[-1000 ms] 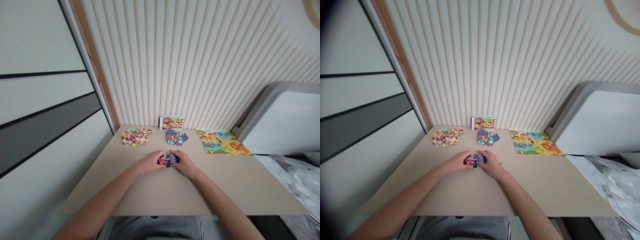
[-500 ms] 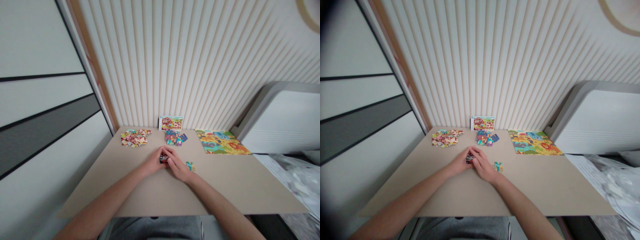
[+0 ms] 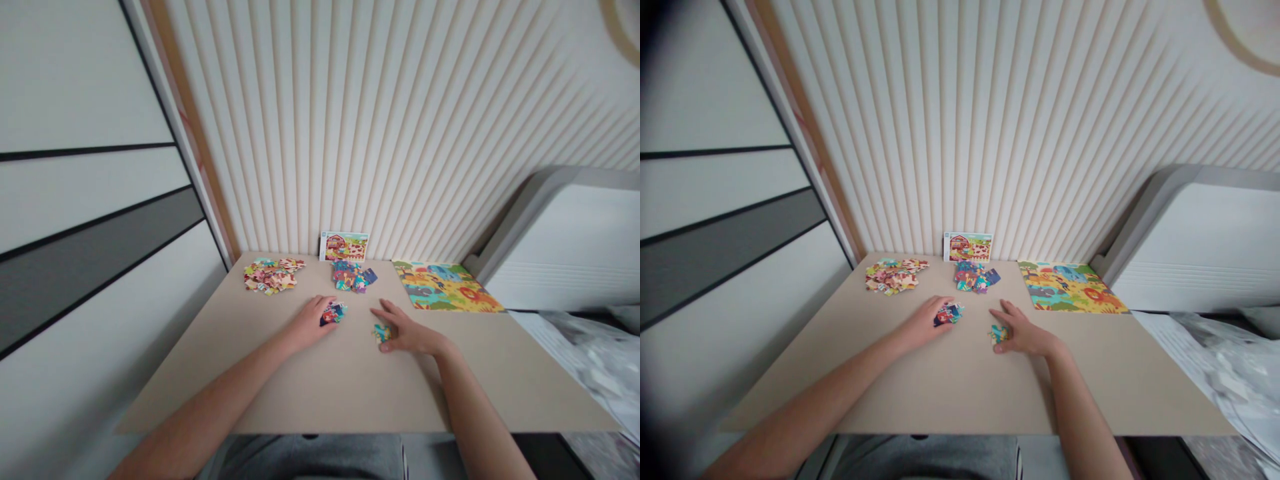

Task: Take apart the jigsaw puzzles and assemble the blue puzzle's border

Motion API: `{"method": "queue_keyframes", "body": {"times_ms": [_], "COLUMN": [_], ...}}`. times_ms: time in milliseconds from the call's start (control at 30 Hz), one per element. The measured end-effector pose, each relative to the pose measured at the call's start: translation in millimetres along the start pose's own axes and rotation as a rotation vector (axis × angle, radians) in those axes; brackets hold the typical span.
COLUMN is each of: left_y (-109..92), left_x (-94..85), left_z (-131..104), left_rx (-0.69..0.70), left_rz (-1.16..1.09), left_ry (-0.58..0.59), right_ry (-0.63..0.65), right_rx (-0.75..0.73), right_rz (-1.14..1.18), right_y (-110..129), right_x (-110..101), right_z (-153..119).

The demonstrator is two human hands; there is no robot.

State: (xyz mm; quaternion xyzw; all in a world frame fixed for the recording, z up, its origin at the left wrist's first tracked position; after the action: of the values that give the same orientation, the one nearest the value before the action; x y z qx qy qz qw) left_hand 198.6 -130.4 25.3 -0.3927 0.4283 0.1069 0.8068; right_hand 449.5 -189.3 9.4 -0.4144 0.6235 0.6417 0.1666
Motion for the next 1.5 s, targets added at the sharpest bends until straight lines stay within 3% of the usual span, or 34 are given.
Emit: {"method": "queue_keyframes", "body": {"times_ms": [167,300,400,533,700,867,1033,1167,1300,1367,1500], "left_y": [-3.4,-4.3,-5.7,-6.3,-11.0,-21.5,-20.4,0.2,22.5,29.1,32.0], "left_x": [7.4,9.4,10.9,20.1,23.3,12.9,1.7,-17.5,-24.9,-23.7,-15.9], "left_z": [-0.1,-0.7,0.1,1.8,1.3,-1.7,-2.8,-1.6,-0.7,-0.7,-0.8], "left_rx": [0.059,0.038,0.053,0.111,0.182,0.182,0.178,0.088,0.016,-0.002,0.018], "left_rz": [-0.029,-0.042,-0.05,-0.059,-0.038,0.003,0.117,0.22,0.243,0.245,0.245], "left_ry": [0.077,0.045,0.008,0.037,0.052,0.047,-0.051,-0.208,-0.246,-0.249,-0.214], "right_ry": [-0.104,-0.214,-0.306,-0.425,-0.445,-0.312,-0.364,-0.529,-0.659,-0.681,-0.662], "right_rx": [-0.073,-0.07,-0.091,-0.273,-0.365,-0.354,-0.363,-0.283,-0.13,-0.052,0.001], "right_rz": [0.046,0.141,0.229,0.341,0.251,0.323,0.335,0.285,0.105,0.0,-0.117], "right_y": [10.8,23.5,39.4,74.9,98.3,104.8,104.8,85.4,58.7,46.5,35.4], "right_x": [-4.6,-3.9,6.3,24.6,37.1,48.9,38.5,-7.9,-49.2,-53.6,-38.8], "right_z": [3.1,13.9,25.4,40.7,50.3,49.7,57.3,87.3,121.6,133.2,147.5]}}
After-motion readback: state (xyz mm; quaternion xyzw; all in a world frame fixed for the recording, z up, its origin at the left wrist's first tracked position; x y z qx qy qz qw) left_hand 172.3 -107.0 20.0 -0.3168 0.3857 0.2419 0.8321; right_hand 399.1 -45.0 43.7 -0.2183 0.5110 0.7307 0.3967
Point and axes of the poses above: each hand's wrist, its own z-axis towards the middle knuckle, its own x-axis out of the palm, y = z × x, the point moved 8 cm from there along z, towards the middle knuckle, and after that the axes turned 6 degrees about z, right-handed, at the moved point
